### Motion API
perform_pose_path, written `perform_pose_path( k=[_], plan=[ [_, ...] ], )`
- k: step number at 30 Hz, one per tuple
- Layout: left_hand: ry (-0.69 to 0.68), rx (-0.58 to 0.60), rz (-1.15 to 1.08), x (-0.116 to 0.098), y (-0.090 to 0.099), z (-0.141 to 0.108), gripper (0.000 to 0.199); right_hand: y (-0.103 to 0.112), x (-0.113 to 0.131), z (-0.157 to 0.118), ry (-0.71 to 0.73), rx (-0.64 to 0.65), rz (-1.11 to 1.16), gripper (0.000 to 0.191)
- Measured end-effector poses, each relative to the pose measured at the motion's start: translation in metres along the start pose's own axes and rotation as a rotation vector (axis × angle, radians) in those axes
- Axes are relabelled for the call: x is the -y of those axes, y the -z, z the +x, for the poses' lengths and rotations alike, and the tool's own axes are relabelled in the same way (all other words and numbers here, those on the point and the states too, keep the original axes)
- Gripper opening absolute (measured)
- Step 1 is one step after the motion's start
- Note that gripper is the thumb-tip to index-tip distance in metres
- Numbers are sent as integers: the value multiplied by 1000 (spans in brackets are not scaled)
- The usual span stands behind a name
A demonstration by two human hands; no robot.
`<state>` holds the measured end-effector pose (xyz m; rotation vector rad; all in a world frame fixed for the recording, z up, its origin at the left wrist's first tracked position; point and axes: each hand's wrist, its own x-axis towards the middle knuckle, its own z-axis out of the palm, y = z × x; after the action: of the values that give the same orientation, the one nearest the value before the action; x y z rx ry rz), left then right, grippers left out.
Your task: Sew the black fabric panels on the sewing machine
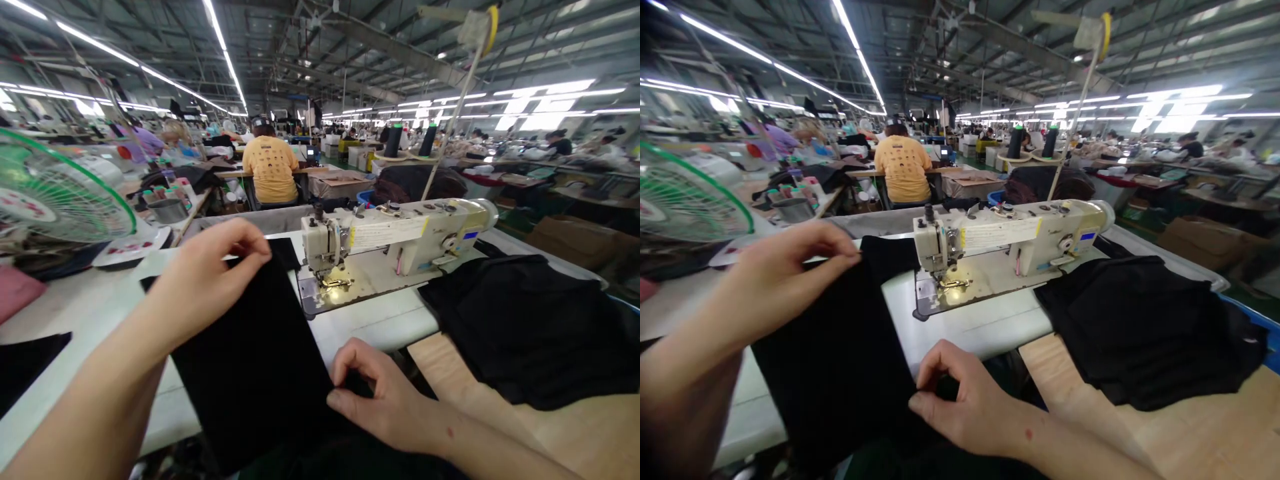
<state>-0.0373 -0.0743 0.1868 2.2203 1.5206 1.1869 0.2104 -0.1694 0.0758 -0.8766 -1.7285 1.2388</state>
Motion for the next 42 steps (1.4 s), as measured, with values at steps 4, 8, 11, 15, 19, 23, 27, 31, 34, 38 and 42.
perform_pose_path(
  k=[4, 8, 11, 15, 19, 23, 27, 31, 34, 38, 42],
  plan=[
    [78, 392, -79, 46, -84, 29, 7, -10, -50, -4, -62, -93, -183, 6],
    [111, 393, -132, 97, -154, 12, 10, 0, -94, -4, 172, -21, -534, 17],
    [124, 353, -157, 113, -173, -1, 11, 10, -104, -5, 380, 55, -804, 19],
    [133, 312, -173, 119, -180, -1, 10, 19, -101, -3, 489, 72, -1079, 17],
    [197, 311, -196, 125, -193, 16, 12, 20, -101, 5, 500, 51, -1117, 13],
    [249, 322, -206, 132, -207, 34, 19, 17, -107, 11, 484, 11, -1015, 15],
    [256, 323, -179, 135, -213, 37, 19, 17, -110, 12, 450, 3, -922, 19],
    [243, 334, -117, 131, -209, 37, 17, 18, -111, 12, 412, 26, -891, 20],
    [231, 332, -41, 121, -203, 37, 17, 20, -109, 12, 413, 44, -890, 19],
    [203, 221, 110, 87, -186, 14, 15, 22, -106, 10, 452, 61, -902, 20],
    [-63, 394, 116, 49, -164, -58, 4, 26, -102, 6, 485, 85, -894, 24]
  ],
)
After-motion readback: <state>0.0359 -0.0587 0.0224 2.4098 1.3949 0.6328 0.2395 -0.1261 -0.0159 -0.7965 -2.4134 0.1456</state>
